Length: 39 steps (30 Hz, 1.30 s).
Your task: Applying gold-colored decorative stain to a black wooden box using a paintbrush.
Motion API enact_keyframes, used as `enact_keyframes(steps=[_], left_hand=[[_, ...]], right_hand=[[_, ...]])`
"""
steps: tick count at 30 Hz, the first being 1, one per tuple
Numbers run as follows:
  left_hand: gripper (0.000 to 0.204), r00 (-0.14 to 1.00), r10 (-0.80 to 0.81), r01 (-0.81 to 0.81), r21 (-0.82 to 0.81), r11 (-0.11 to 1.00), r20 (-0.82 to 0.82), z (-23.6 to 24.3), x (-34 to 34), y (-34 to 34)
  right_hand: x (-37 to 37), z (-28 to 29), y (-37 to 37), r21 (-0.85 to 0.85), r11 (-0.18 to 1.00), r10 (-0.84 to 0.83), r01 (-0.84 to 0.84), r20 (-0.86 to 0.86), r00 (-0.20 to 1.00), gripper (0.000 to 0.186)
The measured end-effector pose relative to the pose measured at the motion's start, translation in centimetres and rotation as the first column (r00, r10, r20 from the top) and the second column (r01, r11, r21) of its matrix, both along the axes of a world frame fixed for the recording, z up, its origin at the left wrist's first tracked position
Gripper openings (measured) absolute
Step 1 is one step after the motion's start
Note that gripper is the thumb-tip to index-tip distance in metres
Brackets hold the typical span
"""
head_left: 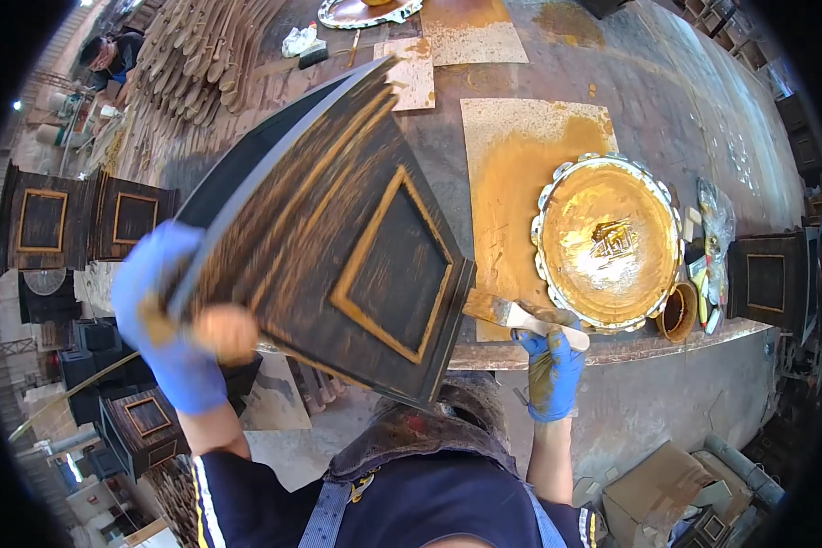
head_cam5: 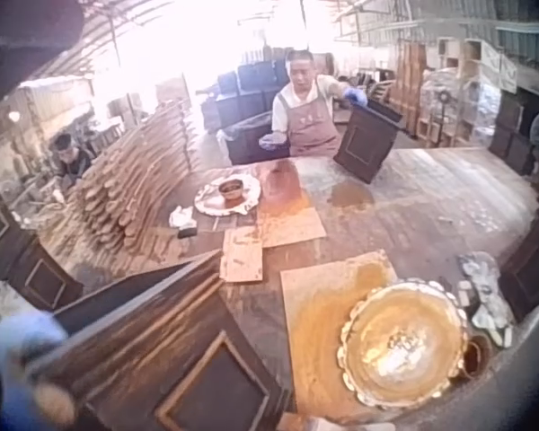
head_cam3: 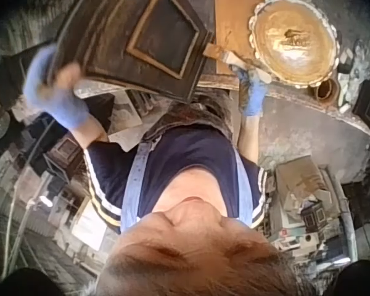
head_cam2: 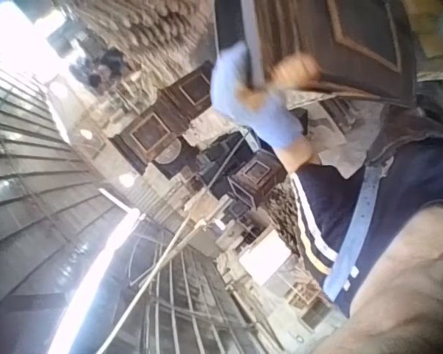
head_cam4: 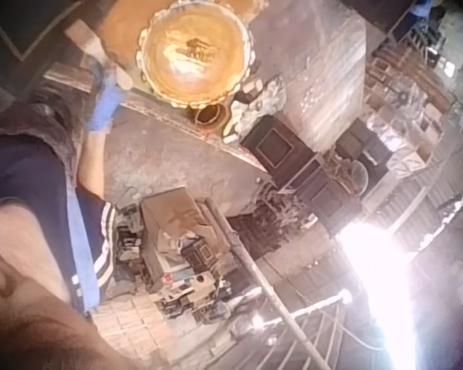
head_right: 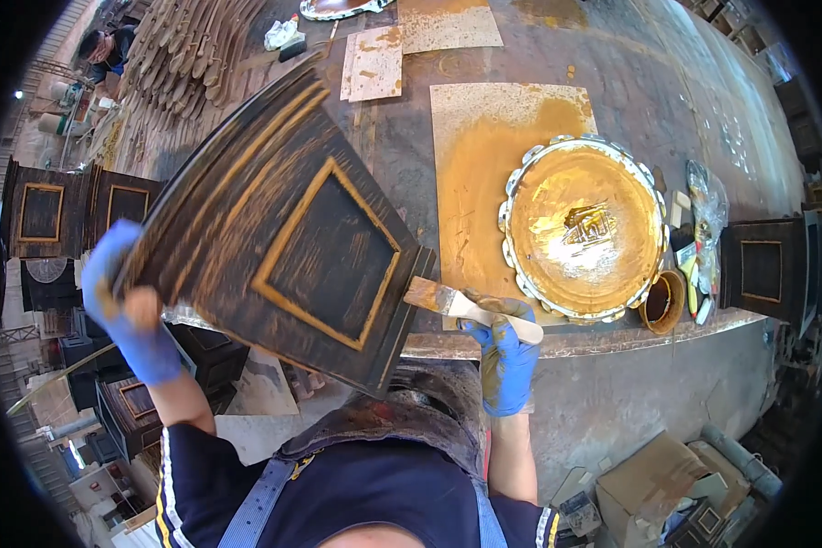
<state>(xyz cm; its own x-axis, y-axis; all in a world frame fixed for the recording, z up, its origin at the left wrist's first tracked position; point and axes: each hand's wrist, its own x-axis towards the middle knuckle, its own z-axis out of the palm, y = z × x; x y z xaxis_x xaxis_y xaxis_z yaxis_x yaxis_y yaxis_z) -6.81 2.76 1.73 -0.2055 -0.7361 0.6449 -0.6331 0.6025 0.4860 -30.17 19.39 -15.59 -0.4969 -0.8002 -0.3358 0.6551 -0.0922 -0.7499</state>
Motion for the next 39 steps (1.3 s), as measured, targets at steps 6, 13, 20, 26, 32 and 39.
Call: enact_keyframes(steps=[6, 13, 20, 26, 32, 39], left_hand=[[0.078, 0.977, 0.001, -0.005, 0.022, 1.000, 0.215, -0.8, 1.9, 6.0], [0.061, 0.944, 0.207, -0.186, 0.106, 0.977, -0.257, -3.2, 6.5, 5.6], [0.064, 0.842, 0.309, -0.232, 0.220, 0.948, -0.443, -3.6, 13.8, 1.3], [0.034, 0.883, 0.151, -0.079, 0.177, 0.981, -0.445, -3.8, 14.3, 1.7], [0.064, 0.888, 0.228, -0.171, 0.174, 0.970, -0.399, -4.1, 14.4, 1.9], [0.067, 0.900, 0.136, -0.082, 0.145, 0.986, -0.414, -4.1, 14.3, 2.2]], right_hand=[[1.1, 0.6, 0.5, 0.063, 0.998, 0.019, -0.014, -0.087, 0.996, 0.025], [2.4, 0.1, -0.5, 0.017, 1.000, 0.011, -0.015, 0.196, 0.981, 0.020], [5.1, 0.9, -2.6, -0.066, 0.994, 0.105, -0.089, 0.294, 0.950, 0.020], [5.9, 2.2, -2.5, -0.071, 0.983, 0.174, -0.167, 0.110, 0.979, 0.020], [5.4, 3.2, -1.8, -0.185, 0.970, 0.178, -0.155, 0.118, 0.977, 0.017], [5.1, 3.6, -2.3, -0.041, 0.935, 0.354, -0.353, 0.045, 0.934, 0.015]])
